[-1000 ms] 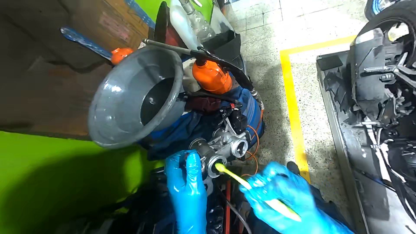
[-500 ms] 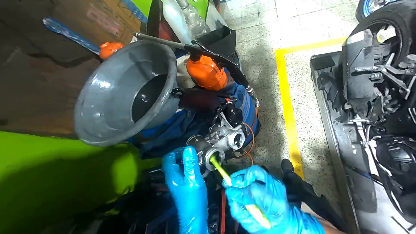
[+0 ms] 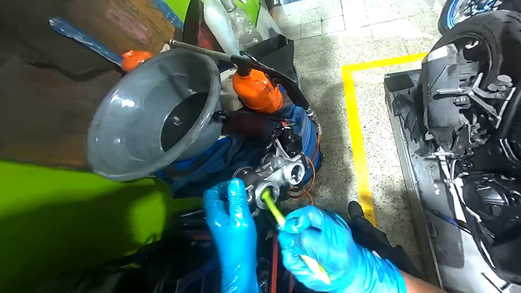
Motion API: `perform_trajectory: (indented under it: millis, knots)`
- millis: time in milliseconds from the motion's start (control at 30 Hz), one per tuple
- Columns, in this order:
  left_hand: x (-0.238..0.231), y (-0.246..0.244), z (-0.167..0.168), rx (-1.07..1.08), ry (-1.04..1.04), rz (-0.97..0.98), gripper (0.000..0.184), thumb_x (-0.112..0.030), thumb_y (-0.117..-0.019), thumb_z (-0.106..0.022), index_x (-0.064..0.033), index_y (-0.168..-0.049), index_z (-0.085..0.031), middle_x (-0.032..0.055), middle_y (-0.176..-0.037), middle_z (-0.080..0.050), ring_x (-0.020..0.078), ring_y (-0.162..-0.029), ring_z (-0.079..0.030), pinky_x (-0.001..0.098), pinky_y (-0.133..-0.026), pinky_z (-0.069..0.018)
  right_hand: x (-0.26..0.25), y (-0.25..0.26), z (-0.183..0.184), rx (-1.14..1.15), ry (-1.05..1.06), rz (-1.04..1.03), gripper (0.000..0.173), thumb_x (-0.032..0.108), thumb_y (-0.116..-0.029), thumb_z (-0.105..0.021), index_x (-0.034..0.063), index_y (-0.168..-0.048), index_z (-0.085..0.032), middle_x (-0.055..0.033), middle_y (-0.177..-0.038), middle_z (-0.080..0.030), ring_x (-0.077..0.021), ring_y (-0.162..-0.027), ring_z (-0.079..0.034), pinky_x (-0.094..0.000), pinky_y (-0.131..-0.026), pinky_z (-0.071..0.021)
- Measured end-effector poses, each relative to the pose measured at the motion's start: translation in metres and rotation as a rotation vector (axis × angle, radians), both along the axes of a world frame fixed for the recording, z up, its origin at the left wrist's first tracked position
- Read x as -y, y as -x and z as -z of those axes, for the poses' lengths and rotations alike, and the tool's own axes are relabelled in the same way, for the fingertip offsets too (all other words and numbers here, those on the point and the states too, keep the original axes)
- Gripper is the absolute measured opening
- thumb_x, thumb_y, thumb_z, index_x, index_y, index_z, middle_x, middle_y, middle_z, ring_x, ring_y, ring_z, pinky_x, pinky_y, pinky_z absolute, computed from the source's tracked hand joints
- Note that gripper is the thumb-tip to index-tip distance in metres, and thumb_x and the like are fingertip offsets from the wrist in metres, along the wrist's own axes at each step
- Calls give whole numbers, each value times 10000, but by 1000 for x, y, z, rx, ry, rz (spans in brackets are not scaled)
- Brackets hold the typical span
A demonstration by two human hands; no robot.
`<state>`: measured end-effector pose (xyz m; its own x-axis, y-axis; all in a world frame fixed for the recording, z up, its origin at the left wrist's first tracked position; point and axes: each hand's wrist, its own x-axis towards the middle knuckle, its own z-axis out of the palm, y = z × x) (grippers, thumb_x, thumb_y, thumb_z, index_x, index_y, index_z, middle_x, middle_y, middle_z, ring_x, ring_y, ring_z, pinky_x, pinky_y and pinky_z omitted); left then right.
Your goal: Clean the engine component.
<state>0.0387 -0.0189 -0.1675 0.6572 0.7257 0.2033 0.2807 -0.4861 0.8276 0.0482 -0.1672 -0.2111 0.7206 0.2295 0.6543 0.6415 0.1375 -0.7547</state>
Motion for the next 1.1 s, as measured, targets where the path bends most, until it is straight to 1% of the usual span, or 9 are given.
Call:
perform_trajectory:
  millis: [67, 167, 333, 567, 800, 933, 967, 1033, 1100]
  knots:
    - [-9, 5, 0, 21, 24, 12, 292, -277, -1065, -464, -24, -1132, -594, -18, -976, -598, -15, -905, -586, 174, -815, -501, 1, 1, -12, -133, -112, -19, 76, 50, -865, -727, 37, -836, -658, -113, -860, -677, -147, -848, -693, -228, -727, -594]
    - [-26, 15, 8, 80, 51, 35, 253, -273, -1047, -515, -53, -1127, -611, -12, -929, -617, 28, -821, -606, 203, -719, -525, 39, -6, -19, -205, -159, 10, 149, 64, -861, -775, 109, -864, -633, -42, -863, -687, -112, -807, -706, -255, -680, -626]
    - [-20, 21, -4, 127, 35, 33, 208, -219, -1024, -513, -48, -1096, -608, -55, -955, -603, -34, -898, -598, 146, -809, -515, 74, -20, -4, -374, -271, -118, 208, 37, -842, -786, 205, -947, -722, 54, -938, -717, -76, -883, -725, -249, -771, -639]
    - [-35, 43, -11, 176, -97, 62, 192, -196, -1012, -513, -43, -1067, -615, -52, -997, -625, -14, -952, -609, 150, -836, -520, 60, -21, 13, -686, -476, -223, 179, -10, -801, -805, 141, -879, -749, -38, -883, -738, -156, -824, -743, -327, -753, -654]
    - [-40, 48, -8, 195, -116, 70, 182, -182, -1012, -507, -47, -1070, -615, -53, -999, -637, 2, -963, -616, 158, -844, -525, 30, -23, 24, -582, -388, -218, 223, -47, -799, -801, 142, -911, -762, -26, -907, -749, -142, -870, -743, -322, -790, -652]
    - [-38, 48, -6, 192, -146, 84, 198, -182, -1003, -515, -24, -1077, -609, -38, -1009, -632, 9, -968, -611, 162, -853, -521, 25, -25, 22, -122, 126, -93, 46, 108, -889, -728, 119, -882, -684, -32, -890, -689, -71, -856, -681, -180, -741, -578]
    - [-36, 48, -6, 187, -144, 78, 206, -190, -1000, -519, -23, -1079, -608, -38, -1013, -631, 7, -975, -609, 162, -858, -517, 27, -27, 18, -7, 234, -83, 32, 139, -913, -690, 124, -886, -688, -48, -895, -693, -90, -841, -679, -185, -708, -560]
    - [-34, 47, -3, 194, -145, 75, 209, -199, -997, -527, -20, -1070, -607, -32, -1015, -625, 10, -981, -606, 164, -862, -516, 21, -28, 20, 68, 261, -120, 58, 137, -934, -663, 104, -894, -689, -80, -914, -699, -134, -851, -686, -218, -706, -566]
    - [-33, 46, 0, 197, -149, 79, 204, -196, -996, -527, -22, -1066, -606, -31, -1017, -627, 10, -985, -608, 165, -868, -516, 16, -30, 29, -41, 159, -162, 56, 117, -922, -696, 78, -884, -687, -81, -912, -706, -117, -872, -696, -211, -735, -585]
